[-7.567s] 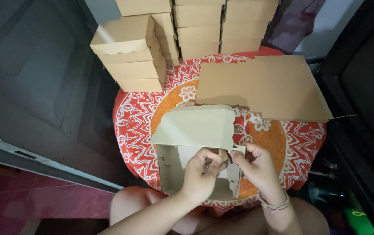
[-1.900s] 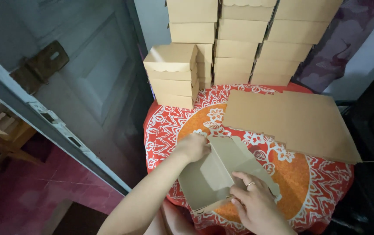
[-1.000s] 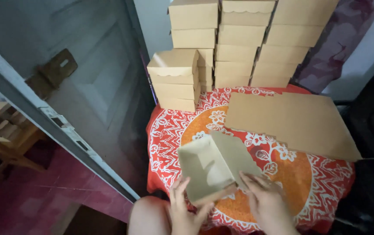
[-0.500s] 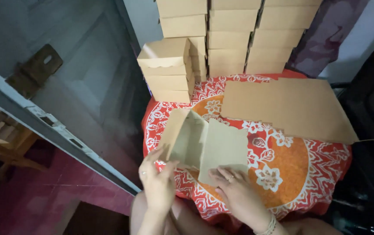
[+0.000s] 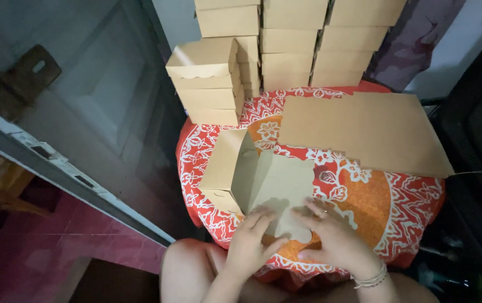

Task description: Folding a pre-cut cardboard sheet into a small box by bending along creases and tucking in flaps.

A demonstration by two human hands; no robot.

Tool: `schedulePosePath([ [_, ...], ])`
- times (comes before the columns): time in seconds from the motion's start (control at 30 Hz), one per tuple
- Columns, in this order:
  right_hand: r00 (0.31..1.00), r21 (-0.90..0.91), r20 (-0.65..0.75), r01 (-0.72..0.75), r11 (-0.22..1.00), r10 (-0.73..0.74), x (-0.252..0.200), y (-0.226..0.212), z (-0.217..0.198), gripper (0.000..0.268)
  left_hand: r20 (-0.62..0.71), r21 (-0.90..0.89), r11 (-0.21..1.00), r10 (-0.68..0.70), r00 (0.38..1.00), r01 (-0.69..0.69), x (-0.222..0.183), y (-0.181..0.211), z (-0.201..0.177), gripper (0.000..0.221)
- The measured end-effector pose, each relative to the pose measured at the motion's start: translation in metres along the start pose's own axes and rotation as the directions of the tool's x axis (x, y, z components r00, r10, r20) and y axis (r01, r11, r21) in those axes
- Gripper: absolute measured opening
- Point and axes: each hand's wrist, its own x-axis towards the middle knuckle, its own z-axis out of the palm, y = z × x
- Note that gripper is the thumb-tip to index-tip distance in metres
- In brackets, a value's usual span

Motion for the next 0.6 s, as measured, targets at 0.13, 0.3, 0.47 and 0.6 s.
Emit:
schedulePosePath([
  [0.13,1.0,0.065,0.014,-0.024,0.998,0.023,0.007,-0.021,-0.012,0.082,0.222,0.067,0.998,-0.031,0.975,0.017,0.006,-0.016,0.006,0.068],
  [0.3,0.984,0.332,-0.06,0.176,0.927,-0.166,0.006,-0.025,-0.029,0.076,0.388,0.048,0.992,-0.128,0.913,0.119,0.014,-0.029,0.008,0.07],
  [0.47,1.0,0.247,-0.018,0.005,0.969,-0.001,0.003,0.004,-0.016,0.106,0.493,0.256,0.966,-0.116,0.862,-0.016,0.018,-0.029,0.014,0.074],
  [0.6,0.994,0.368,0.004,0.104,0.924,-0.113,0.024,-0.045,-0.043,0.085,0.558,0.208,0.978,-0.126,0.82,0.009,0.036,-0.013,-0.005,0.101],
])
